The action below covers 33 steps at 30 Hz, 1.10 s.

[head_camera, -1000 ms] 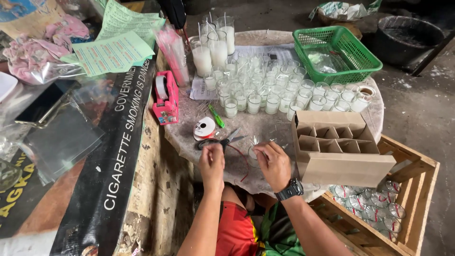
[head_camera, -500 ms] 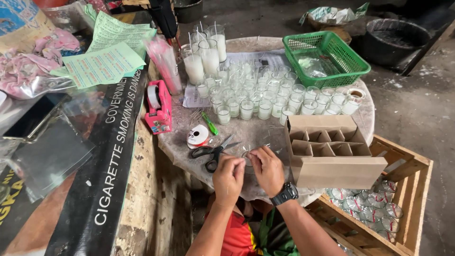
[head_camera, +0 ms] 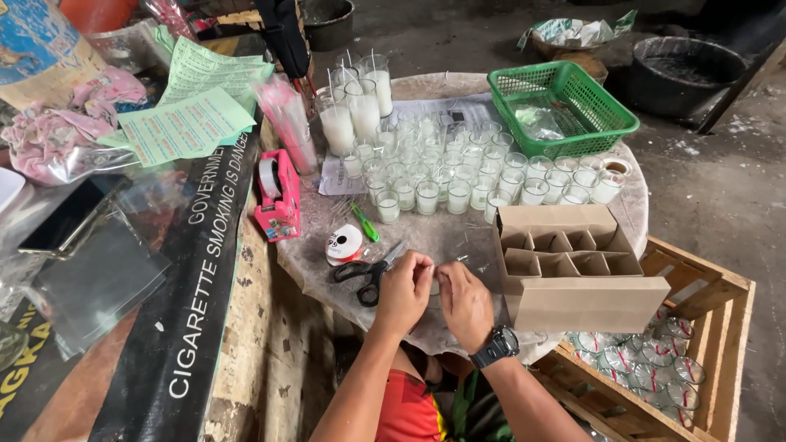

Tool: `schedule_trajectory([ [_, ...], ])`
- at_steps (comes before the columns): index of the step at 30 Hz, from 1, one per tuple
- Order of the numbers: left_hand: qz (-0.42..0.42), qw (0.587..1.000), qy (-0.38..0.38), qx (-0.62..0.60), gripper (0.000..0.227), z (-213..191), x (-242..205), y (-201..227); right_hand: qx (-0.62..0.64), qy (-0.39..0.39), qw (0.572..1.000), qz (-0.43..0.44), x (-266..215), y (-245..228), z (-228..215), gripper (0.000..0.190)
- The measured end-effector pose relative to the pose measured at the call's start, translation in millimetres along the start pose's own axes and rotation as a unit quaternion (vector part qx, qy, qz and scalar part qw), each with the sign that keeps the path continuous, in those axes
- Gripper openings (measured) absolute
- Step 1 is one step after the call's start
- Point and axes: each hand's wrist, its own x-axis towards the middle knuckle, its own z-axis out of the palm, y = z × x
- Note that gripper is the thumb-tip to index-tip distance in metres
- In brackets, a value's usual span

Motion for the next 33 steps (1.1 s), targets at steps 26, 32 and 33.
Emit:
schedule_trajectory([
  [26, -0.085, 0.994, -0.073, -0.015, 0.011, -12, 3, -1, 0.007, -0.009, 1.0, 0.013, 0, 2, 2, 0.007],
  [32, -0.061, 0.995, -0.076, -0.002, 0.007, -4, 4, -8, 0.008, -0.012, 1.0, 0.014, -1, 6, 4, 0.006],
  [33, -0.047, 0.996, -0.075, 0.006, 0.005, -4, 3, -10, 0.011, -0.014, 1.0, 0.018, -2, 7, 5, 0.005],
])
